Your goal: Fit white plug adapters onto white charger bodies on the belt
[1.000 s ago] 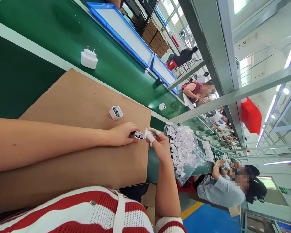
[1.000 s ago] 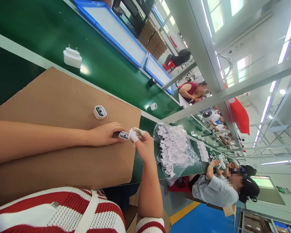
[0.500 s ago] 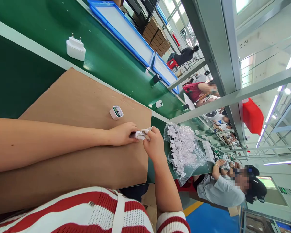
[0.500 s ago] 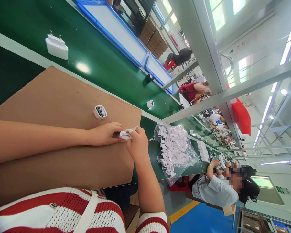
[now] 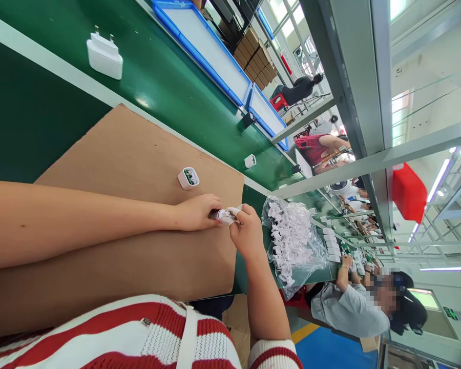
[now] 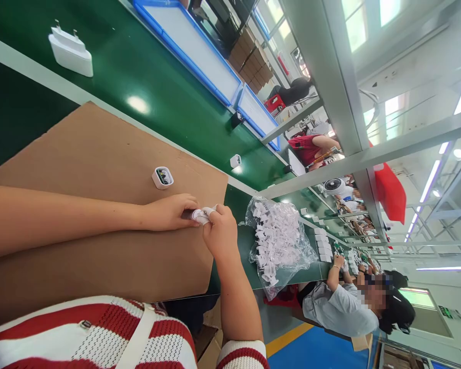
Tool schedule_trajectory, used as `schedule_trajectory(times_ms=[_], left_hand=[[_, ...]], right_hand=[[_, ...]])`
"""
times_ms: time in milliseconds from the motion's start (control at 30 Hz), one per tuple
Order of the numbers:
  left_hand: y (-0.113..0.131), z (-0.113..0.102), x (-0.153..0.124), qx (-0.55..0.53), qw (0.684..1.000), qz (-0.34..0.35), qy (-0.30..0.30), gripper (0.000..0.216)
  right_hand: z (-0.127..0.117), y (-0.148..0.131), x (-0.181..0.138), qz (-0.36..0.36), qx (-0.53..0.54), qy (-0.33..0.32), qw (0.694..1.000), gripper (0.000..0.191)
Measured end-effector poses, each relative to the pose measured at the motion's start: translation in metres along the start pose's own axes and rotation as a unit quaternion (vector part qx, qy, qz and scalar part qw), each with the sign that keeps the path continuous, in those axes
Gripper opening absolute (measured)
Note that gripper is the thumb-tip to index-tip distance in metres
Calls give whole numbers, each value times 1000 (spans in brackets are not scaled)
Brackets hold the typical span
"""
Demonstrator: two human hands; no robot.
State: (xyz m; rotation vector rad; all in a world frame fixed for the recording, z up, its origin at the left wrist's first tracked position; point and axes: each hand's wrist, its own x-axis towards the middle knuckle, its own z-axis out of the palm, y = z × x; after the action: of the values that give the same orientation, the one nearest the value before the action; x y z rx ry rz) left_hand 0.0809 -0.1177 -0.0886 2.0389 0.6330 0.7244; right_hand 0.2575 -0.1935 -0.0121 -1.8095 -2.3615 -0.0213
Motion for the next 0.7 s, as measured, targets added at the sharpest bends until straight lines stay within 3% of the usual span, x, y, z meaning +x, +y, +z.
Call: schedule_trajectory(times_ms=[200, 400, 533, 700], left_hand=[[-1, 0, 0, -10, 1000, -3, -3, 28], [0, -2, 1, -15, 1000, -24, -13, 29], [0, -1, 1, -11, 1000, -14, -13, 29], [-1, 0, 0, -12, 1000, -8, -6, 29]], right_hand=[[0, -1, 4, -33, -19, 5, 999, 20], [2, 6, 2, 17, 103, 27, 994, 31], [3, 5, -5, -8, 51, 61, 997, 32], [1, 0, -1, -17, -14, 18, 1000, 23]])
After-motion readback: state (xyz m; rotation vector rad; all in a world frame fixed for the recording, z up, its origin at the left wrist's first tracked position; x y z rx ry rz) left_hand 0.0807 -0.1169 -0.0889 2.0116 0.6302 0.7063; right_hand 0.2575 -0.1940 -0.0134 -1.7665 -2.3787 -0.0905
